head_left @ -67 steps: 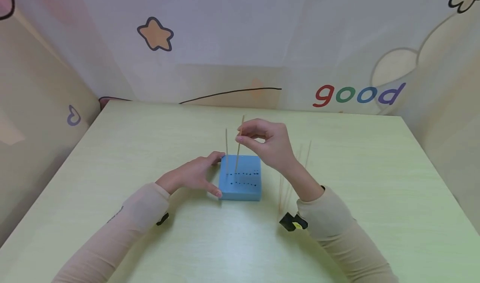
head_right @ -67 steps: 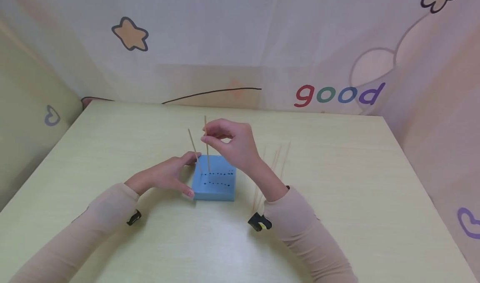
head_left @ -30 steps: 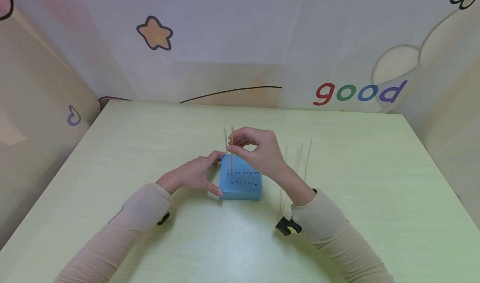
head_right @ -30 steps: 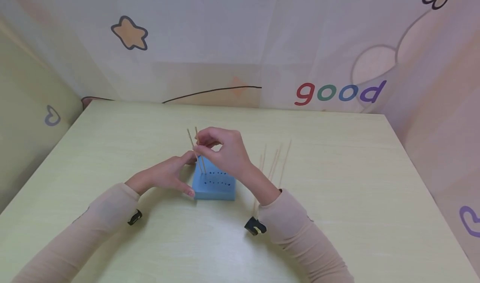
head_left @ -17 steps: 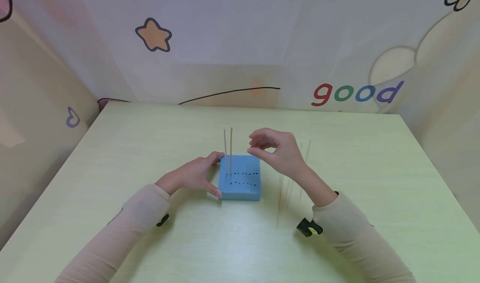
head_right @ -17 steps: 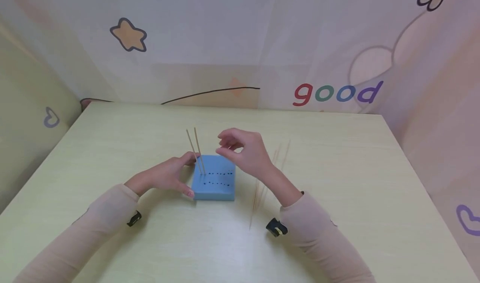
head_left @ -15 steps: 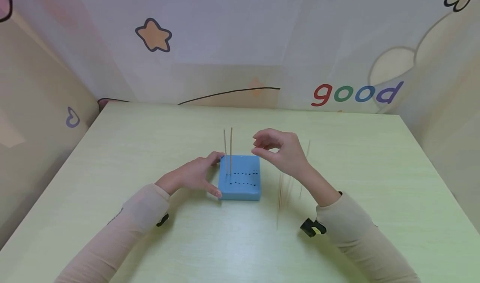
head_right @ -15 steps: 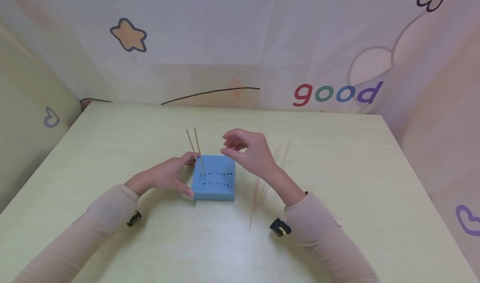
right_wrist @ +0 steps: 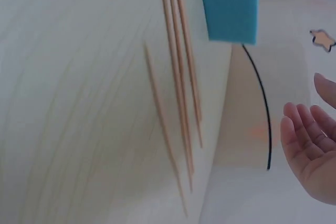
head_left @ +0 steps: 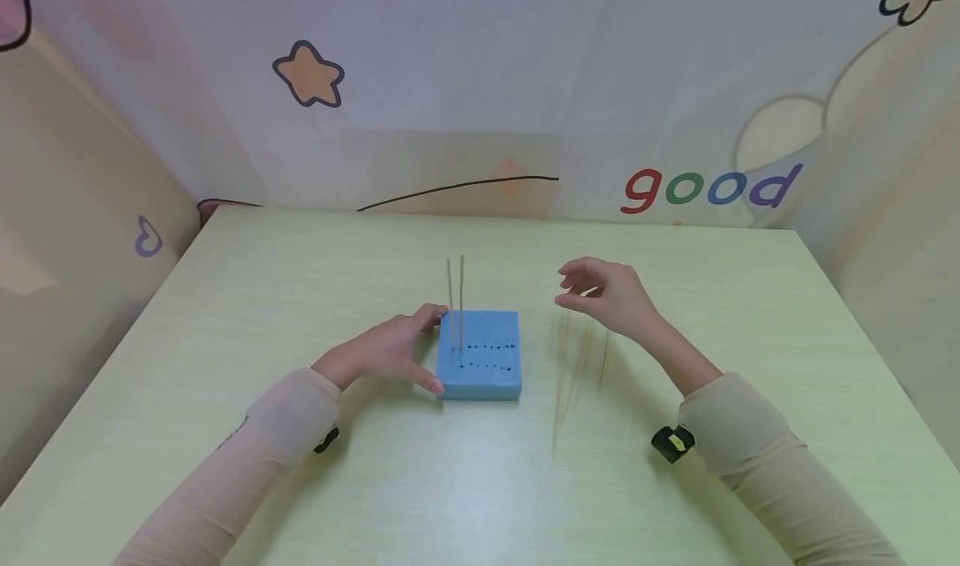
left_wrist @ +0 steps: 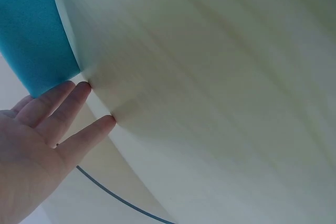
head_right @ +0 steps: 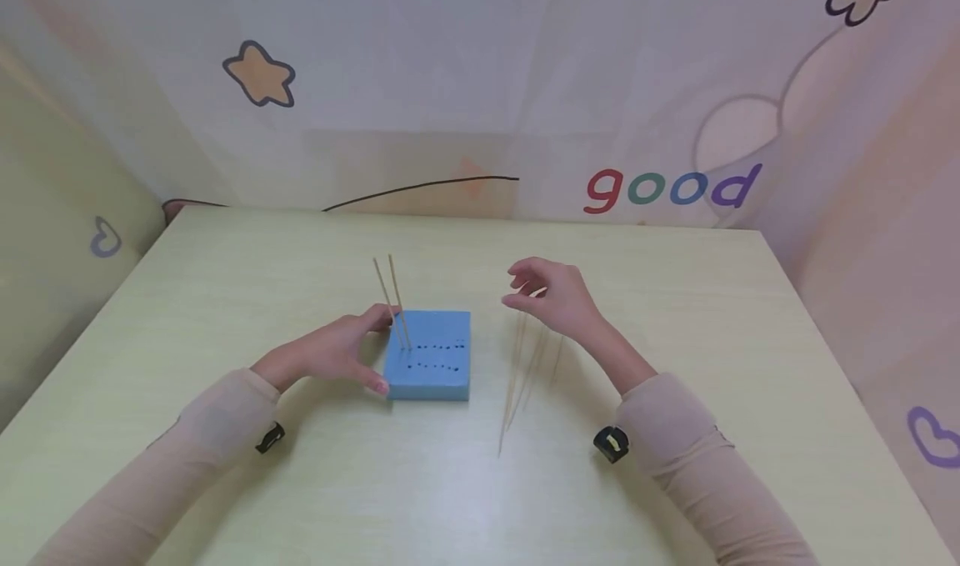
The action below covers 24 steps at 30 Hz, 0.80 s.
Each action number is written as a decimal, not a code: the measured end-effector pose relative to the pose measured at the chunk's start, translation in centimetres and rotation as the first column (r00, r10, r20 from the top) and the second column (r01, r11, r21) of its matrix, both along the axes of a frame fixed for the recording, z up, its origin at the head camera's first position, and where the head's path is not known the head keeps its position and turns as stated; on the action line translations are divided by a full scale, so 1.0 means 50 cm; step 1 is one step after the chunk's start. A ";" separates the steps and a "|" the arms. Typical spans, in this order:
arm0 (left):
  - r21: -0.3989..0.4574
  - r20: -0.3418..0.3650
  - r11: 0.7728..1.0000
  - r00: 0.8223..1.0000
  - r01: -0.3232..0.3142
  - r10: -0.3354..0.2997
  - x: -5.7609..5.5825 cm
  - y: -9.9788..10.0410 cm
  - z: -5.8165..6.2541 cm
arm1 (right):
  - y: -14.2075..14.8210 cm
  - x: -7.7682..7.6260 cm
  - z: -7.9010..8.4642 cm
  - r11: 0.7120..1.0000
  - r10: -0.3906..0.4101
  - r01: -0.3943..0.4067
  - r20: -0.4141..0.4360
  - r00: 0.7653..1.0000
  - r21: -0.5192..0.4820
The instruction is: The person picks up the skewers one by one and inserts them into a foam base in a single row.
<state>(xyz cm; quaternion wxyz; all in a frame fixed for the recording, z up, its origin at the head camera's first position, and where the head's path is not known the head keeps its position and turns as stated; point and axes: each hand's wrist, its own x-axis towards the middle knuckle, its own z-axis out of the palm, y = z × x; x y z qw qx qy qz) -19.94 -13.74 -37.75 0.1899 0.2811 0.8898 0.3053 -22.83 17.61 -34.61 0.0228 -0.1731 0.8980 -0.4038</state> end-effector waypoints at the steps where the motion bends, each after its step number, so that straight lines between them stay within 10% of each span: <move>1: 0.001 0.002 1.000 1.000 0.001 -0.001 -0.001 0.000 -0.001 | 0.009 -0.005 -0.003 1.000 -0.011 0.011 0.014 1.000 0.003; 24: -0.015 0.005 1.000 1.000 0.003 -0.003 -0.007 -0.004 -0.005 | 0.134 -0.069 -0.035 0.975 -0.083 0.041 0.187 0.979 0.219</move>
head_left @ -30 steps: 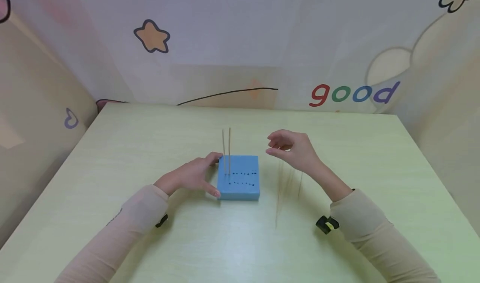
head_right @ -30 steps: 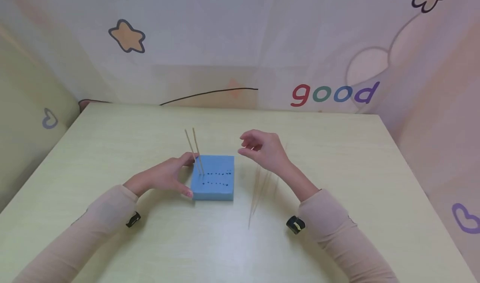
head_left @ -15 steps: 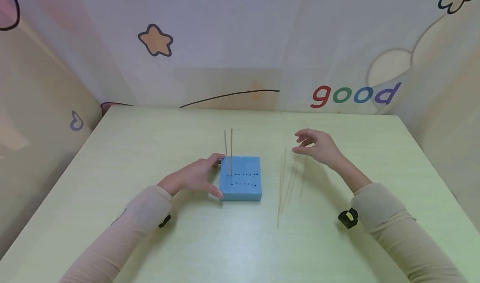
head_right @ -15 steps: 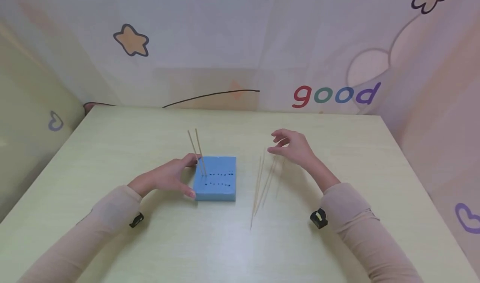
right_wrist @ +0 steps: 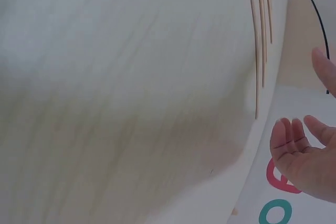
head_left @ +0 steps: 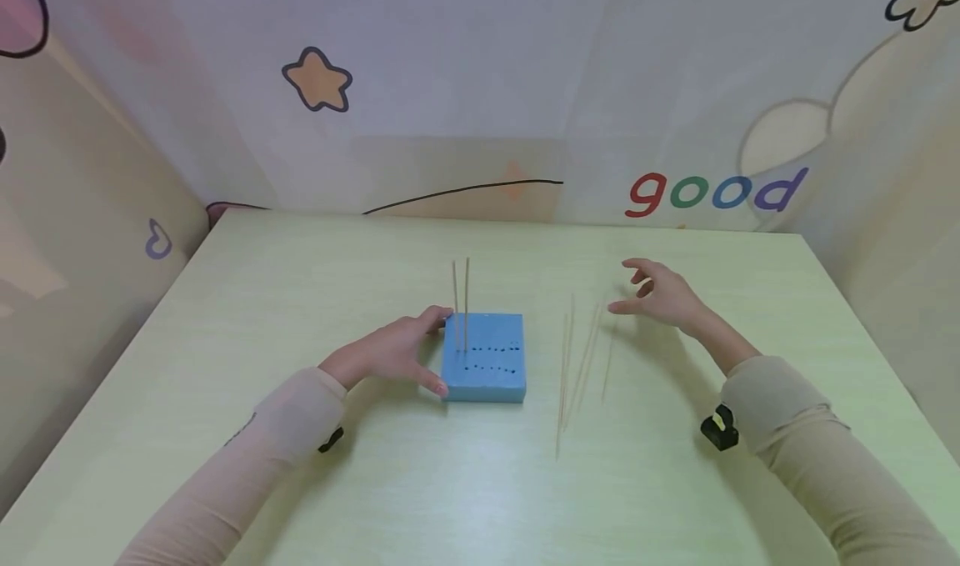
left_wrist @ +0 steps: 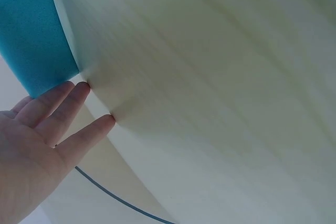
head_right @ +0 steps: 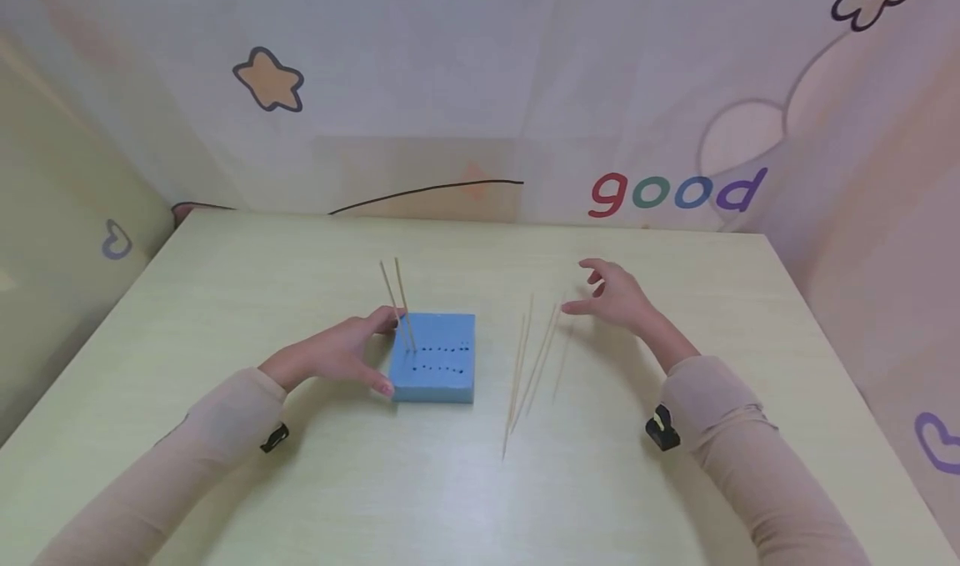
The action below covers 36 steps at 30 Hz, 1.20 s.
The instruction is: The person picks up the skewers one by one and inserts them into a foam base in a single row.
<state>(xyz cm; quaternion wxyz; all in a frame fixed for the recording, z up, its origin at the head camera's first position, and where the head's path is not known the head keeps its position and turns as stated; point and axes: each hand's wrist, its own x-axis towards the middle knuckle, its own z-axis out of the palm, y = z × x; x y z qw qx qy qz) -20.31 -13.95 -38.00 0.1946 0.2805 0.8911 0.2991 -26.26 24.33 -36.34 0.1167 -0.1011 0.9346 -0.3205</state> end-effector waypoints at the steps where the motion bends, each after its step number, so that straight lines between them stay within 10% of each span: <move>1: -0.002 -0.002 1.000 1.000 0.001 -0.001 -0.001 0.000 0.000 | 0.004 -0.004 -0.001 1.000 0.001 -0.001 -0.001 1.000 0.014; 36: -0.009 0.005 1.000 1.000 -0.009 0.009 0.002 0.002 0.001 | 0.022 -0.014 -0.064 0.954 0.076 -0.062 -0.037 0.996 0.293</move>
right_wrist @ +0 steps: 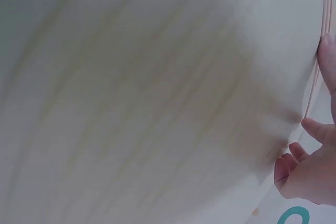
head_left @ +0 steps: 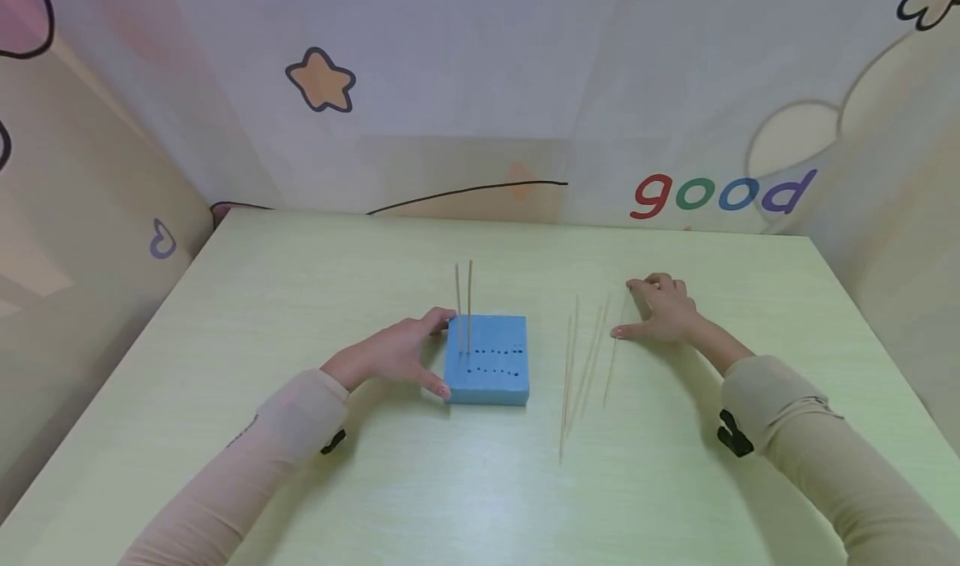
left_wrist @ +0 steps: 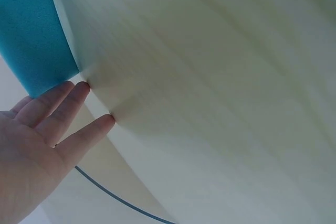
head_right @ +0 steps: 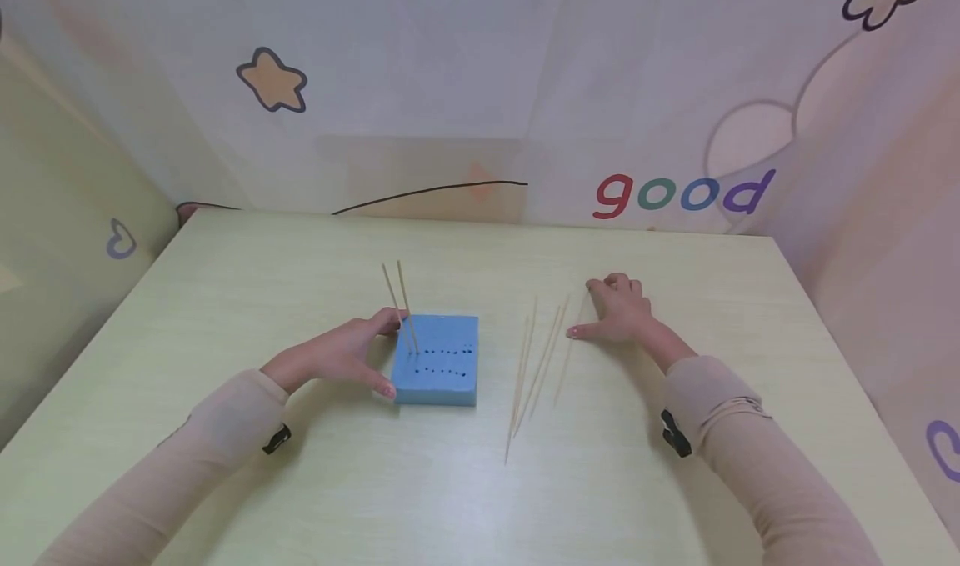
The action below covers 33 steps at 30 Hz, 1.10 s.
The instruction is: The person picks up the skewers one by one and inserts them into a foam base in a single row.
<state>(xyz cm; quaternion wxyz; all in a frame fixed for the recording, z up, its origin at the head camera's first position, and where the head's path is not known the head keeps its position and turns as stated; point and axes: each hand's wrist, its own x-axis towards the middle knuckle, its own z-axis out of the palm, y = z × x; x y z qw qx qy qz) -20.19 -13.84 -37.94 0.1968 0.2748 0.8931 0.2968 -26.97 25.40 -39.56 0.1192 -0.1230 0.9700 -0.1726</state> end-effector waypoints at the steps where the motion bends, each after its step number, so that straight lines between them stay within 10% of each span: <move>1: 0.002 0.003 1.000 1.000 -0.001 0.001 0.000 0.000 0.000 | 0.000 0.000 0.000 1.000 -0.004 0.004 -0.001 1.000 -0.007; 13: 0.004 -0.005 1.000 1.000 0.003 -0.003 -0.002 0.002 -0.002 | -0.009 0.006 0.015 0.969 -0.099 0.115 0.083 0.992 -0.221; 23: 0.007 0.002 1.000 1.000 0.004 -0.004 -0.001 0.001 0.003 | -0.004 0.019 0.032 0.733 -0.088 0.166 0.150 0.985 -0.660; 33: -0.002 0.001 1.000 1.000 0.001 -0.001 0.000 0.001 0.000 | -0.029 0.036 0.059 0.643 -0.131 0.140 0.072 0.989 -0.753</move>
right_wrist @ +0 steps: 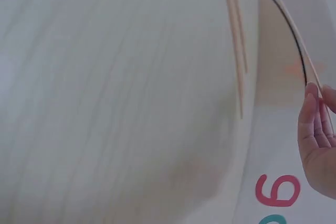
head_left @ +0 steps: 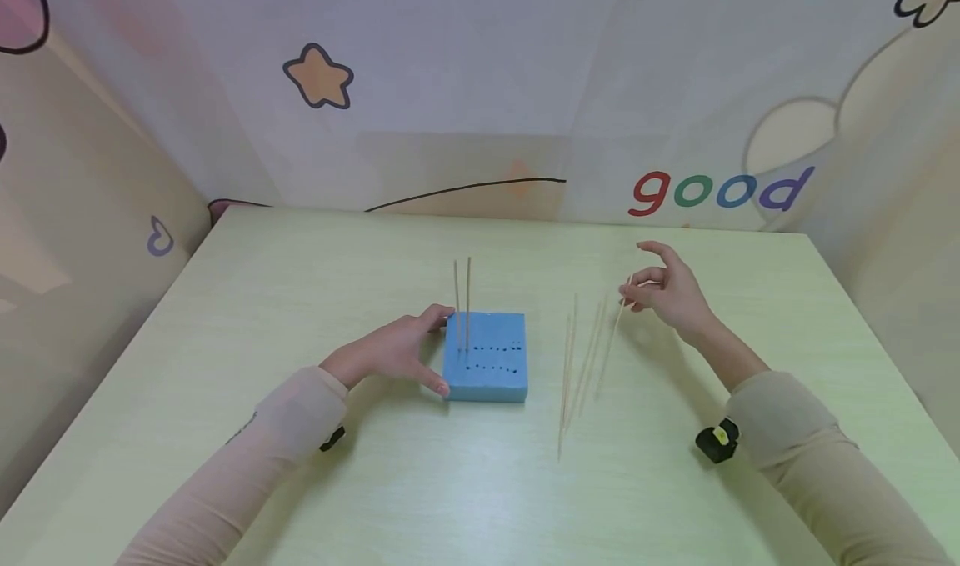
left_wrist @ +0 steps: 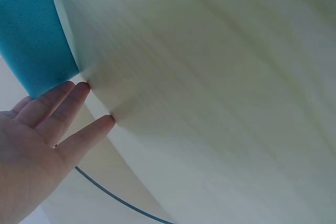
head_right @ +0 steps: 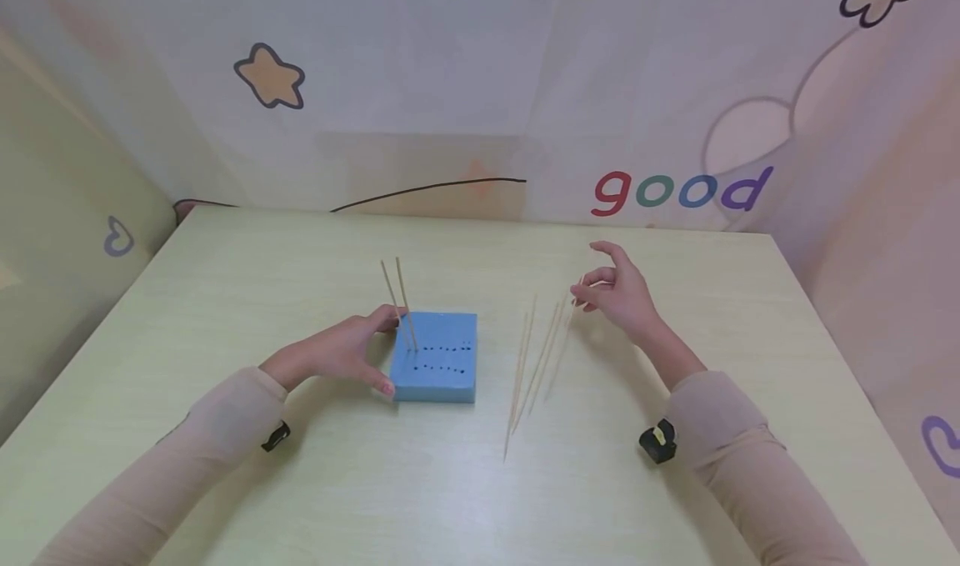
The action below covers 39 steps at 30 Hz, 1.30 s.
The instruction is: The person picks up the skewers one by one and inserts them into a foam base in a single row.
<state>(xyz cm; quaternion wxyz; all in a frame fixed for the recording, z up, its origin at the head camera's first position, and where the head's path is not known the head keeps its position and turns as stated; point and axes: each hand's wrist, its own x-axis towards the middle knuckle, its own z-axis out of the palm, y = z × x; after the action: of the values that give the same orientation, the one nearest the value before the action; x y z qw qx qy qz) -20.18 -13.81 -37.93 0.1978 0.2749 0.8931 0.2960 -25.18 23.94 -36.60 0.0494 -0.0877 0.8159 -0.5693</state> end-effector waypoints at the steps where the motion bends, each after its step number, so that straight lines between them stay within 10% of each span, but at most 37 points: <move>1: -0.001 0.000 1.000 1.000 -0.001 0.001 0.000 0.000 -0.001 | -0.004 0.002 0.003 1.000 -0.002 0.002 -0.008 1.000 -0.019; 13: 0.020 -0.008 1.000 1.000 0.005 -0.005 0.001 -0.004 -0.003 | -0.057 0.041 0.051 0.980 -0.120 0.096 -0.132 0.984 -0.176; 39: 0.018 0.023 1.000 1.000 -0.015 0.015 -0.001 -0.004 -0.003 | -0.186 0.079 0.120 0.943 -0.112 -0.023 -0.383 0.917 -0.332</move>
<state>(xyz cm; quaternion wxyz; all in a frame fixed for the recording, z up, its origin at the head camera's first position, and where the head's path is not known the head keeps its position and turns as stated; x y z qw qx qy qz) -20.21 -14.01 -38.07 0.2035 0.2666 0.8901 0.3086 -21.24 14.66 -30.57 -0.1454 -0.1894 0.7038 -0.6691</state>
